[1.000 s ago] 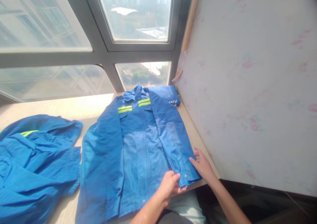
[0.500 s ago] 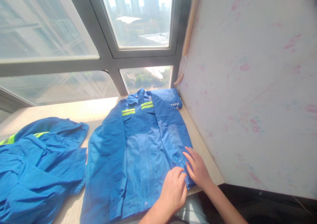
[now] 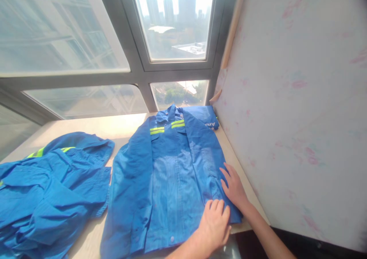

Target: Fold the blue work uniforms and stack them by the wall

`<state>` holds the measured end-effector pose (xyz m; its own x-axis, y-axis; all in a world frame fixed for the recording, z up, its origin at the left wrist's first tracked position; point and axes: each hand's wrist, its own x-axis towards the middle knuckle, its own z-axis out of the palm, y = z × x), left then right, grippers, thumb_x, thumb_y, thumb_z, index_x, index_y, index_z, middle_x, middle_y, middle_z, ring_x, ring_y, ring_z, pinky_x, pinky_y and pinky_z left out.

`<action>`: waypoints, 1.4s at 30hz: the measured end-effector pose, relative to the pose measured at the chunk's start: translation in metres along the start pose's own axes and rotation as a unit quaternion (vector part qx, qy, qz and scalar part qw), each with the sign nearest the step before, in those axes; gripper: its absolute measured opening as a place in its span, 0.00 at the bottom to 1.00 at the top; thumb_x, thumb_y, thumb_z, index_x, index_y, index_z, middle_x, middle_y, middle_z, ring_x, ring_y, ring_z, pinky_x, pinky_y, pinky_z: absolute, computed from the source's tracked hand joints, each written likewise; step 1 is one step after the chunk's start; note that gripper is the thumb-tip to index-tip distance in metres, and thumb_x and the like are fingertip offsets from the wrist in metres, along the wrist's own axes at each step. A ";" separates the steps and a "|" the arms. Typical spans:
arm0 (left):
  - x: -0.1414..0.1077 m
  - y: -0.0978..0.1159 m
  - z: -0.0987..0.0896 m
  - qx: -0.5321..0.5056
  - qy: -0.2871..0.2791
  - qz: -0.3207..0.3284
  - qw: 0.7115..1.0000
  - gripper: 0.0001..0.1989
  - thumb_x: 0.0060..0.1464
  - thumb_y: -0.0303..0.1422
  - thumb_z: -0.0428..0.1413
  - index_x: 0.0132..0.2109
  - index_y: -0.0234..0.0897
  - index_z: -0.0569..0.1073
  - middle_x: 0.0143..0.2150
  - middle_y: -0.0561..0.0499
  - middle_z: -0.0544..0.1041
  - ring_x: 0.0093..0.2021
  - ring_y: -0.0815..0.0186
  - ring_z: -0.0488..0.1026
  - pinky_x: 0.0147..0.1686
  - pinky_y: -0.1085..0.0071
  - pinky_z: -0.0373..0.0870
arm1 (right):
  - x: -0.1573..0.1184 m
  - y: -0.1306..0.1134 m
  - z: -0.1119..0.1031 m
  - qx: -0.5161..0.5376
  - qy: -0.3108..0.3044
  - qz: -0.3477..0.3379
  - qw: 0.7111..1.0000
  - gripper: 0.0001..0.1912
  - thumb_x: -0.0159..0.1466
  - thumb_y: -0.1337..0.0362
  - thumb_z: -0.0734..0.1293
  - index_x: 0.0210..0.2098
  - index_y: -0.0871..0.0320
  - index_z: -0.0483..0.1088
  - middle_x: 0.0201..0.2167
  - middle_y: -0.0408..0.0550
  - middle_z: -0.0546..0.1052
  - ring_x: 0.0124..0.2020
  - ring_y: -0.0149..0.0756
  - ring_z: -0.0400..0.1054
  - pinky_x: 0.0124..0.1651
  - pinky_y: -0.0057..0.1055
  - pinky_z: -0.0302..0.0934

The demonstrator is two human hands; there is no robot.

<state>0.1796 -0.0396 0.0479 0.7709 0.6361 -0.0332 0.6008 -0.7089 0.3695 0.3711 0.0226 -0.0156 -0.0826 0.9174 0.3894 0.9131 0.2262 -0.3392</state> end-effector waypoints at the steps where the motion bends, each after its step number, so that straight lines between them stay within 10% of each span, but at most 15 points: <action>1: 0.001 0.001 0.005 0.013 -0.002 -0.001 1.000 0.22 0.65 0.38 0.49 0.62 0.31 0.67 0.62 0.36 0.69 0.60 0.51 0.65 0.59 0.52 0.63 | 0.001 0.000 0.002 -0.009 -0.011 -0.015 1.000 0.21 0.68 0.67 0.58 0.59 0.57 0.70 0.66 0.56 0.65 0.67 0.51 0.58 0.64 0.52 0.61; 6: -0.009 0.007 0.011 0.017 -0.016 0.019 1.000 0.28 0.62 0.41 0.53 0.64 0.29 0.65 0.65 0.34 0.66 0.62 0.48 0.63 0.61 0.51 0.61 | -0.023 -0.007 0.007 -0.042 -0.034 -0.028 0.998 0.19 0.69 0.67 0.58 0.56 0.57 0.72 0.62 0.54 0.71 0.65 0.51 0.61 0.63 0.51 0.61; 11: 0.005 0.021 -0.004 -0.031 -0.047 -0.054 0.997 0.28 0.62 0.49 0.50 0.58 0.32 0.70 0.47 0.36 0.74 0.48 0.47 0.72 0.46 0.53 0.71 | -0.014 -0.002 0.000 -0.022 -0.046 0.030 0.998 0.14 0.68 0.62 0.60 0.46 0.57 0.76 0.51 0.55 0.78 0.55 0.49 0.70 0.58 0.47 0.63; 15: 0.049 0.028 -0.007 -0.021 -0.089 -0.078 0.993 0.37 0.59 0.54 0.52 0.65 0.30 0.66 0.41 0.34 0.77 0.40 0.47 0.76 0.36 0.57 0.71 | 0.077 0.015 -0.006 0.042 -0.098 0.084 0.991 0.15 0.67 0.64 0.60 0.46 0.60 0.76 0.46 0.56 0.79 0.51 0.45 0.72 0.59 0.41 0.63; 20: 0.112 0.035 -0.012 -0.012 -0.203 -0.092 0.975 0.29 0.57 0.55 0.56 0.42 0.29 0.82 0.33 0.36 0.80 0.37 0.48 0.79 0.35 0.61 0.70 | 0.225 0.036 0.009 0.074 -0.156 0.142 0.975 0.19 0.68 0.65 0.61 0.56 0.62 0.72 0.56 0.57 0.76 0.57 0.42 0.70 0.61 0.34 0.61; 24: 0.137 0.039 -0.009 -0.023 -0.217 -0.052 0.974 0.25 0.58 0.53 0.56 0.44 0.36 0.83 0.38 0.36 0.83 0.43 0.46 0.80 0.39 0.58 0.72 | 0.285 0.049 0.029 0.085 -0.213 0.148 0.962 0.15 0.69 0.62 0.61 0.43 0.61 0.78 0.46 0.56 0.81 0.49 0.43 0.74 0.55 0.34 0.64; 32: 0.147 0.030 -0.004 -0.023 -0.346 -0.057 0.936 0.33 0.55 0.58 0.56 0.53 0.34 0.81 0.45 0.35 0.82 0.49 0.45 0.79 0.47 0.56 0.73 | 0.304 0.060 0.046 0.120 -0.315 0.141 0.931 0.13 0.64 0.56 0.69 0.38 0.61 0.78 0.41 0.53 0.82 0.40 0.42 0.76 0.42 0.29 0.68; 42: 0.105 0.007 -0.015 -0.128 -0.232 -0.125 0.956 0.15 0.46 0.32 0.60 0.43 0.32 0.81 0.39 0.34 0.82 0.39 0.45 0.80 0.35 0.59 0.74 | 0.321 0.030 0.019 0.025 -0.361 0.116 0.925 0.08 0.58 0.65 0.72 0.36 0.63 0.77 0.38 0.53 0.82 0.39 0.44 0.75 0.41 0.28 0.66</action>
<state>0.2612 0.0269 0.0610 0.6568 0.5301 -0.5362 0.7526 -0.4170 0.5096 0.3642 0.3299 0.0835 -0.1477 0.9189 -0.3657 0.9219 -0.0061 -0.3874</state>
